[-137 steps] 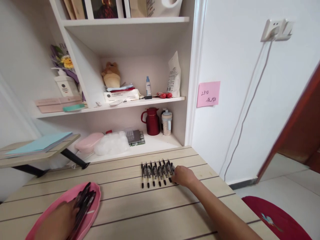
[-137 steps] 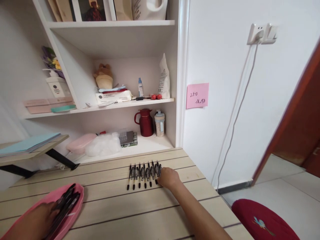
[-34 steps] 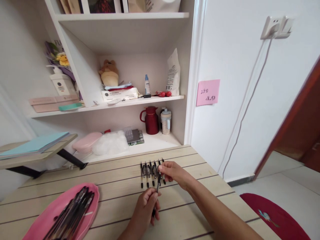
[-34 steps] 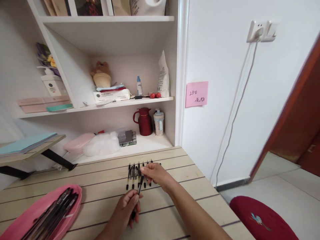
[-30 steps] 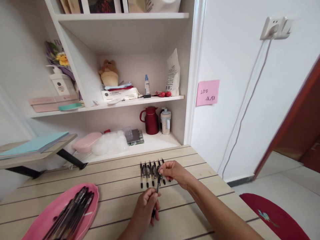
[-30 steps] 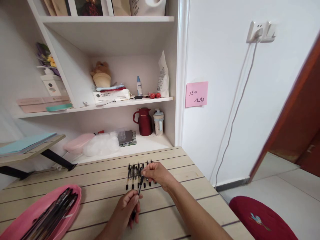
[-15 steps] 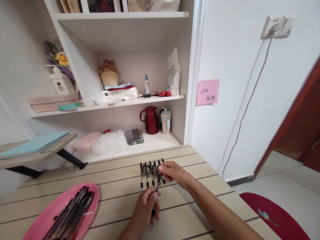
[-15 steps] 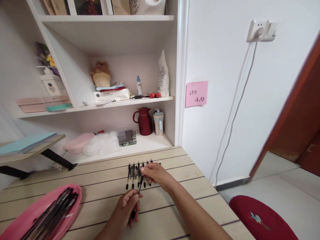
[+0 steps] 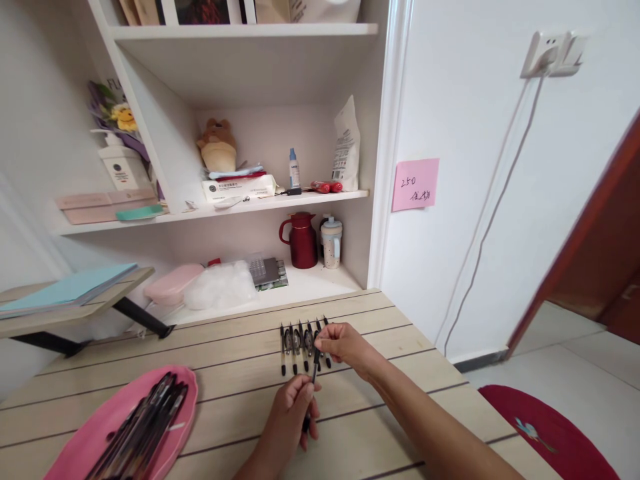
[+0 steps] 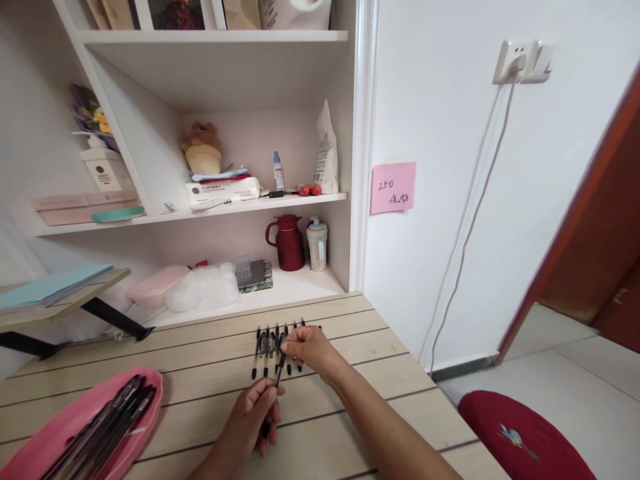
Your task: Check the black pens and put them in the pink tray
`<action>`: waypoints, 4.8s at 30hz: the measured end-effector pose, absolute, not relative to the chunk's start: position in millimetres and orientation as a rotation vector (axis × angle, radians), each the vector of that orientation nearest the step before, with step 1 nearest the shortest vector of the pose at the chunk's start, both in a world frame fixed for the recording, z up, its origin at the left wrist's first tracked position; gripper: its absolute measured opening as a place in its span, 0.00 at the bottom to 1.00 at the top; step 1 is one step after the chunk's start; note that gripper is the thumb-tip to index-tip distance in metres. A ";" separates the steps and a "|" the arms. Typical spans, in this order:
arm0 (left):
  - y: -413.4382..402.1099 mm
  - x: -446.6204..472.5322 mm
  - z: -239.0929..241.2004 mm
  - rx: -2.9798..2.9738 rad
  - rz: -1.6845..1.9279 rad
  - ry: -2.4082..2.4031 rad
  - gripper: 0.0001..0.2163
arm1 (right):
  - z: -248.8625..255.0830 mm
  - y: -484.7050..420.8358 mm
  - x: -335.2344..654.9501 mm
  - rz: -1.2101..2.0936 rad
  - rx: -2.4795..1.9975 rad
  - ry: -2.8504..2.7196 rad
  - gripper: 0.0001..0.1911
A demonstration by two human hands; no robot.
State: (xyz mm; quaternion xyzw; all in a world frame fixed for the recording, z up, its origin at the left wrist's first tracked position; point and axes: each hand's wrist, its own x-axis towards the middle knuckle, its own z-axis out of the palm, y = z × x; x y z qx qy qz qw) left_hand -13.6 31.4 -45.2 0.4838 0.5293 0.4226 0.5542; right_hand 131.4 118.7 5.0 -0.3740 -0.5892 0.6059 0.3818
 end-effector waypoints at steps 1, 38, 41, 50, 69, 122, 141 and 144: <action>31.6 -13.5 -45.2 1.143 0.999 1.250 0.18 | 4.6 119.2 131.3 1.531 -0.970 -1.503 0.13; 30.4 -13.4 -42.9 1.140 0.992 1.232 0.18 | -4.2 154.7 170.0 1.157 -1.323 -1.574 0.05; 30.6 -13.3 -42.6 1.132 0.990 1.226 0.18 | 11.2 141.0 157.1 1.454 -0.950 -1.376 0.12; 30.0 -12.8 -40.9 1.134 1.005 1.237 0.19 | 15.1 126.5 138.9 1.482 -0.842 -1.376 0.13; 30.3 -12.5 -38.4 1.115 0.997 1.243 0.21 | 7.1 118.8 130.2 1.527 -0.910 -1.617 0.08; 21.0 -6.4 -30.4 1.335 1.057 1.411 0.19 | 7.9 104.6 120.9 1.579 -0.739 -1.588 0.11; 3.7 4.4 -7.9 1.026 1.327 0.946 0.18 | 63.2 51.3 118.9 0.808 -0.838 -1.850 0.15; 3.7 2.7 -12.2 1.001 1.338 0.896 0.17 | 69.0 49.8 122.1 0.852 -0.834 -1.889 0.17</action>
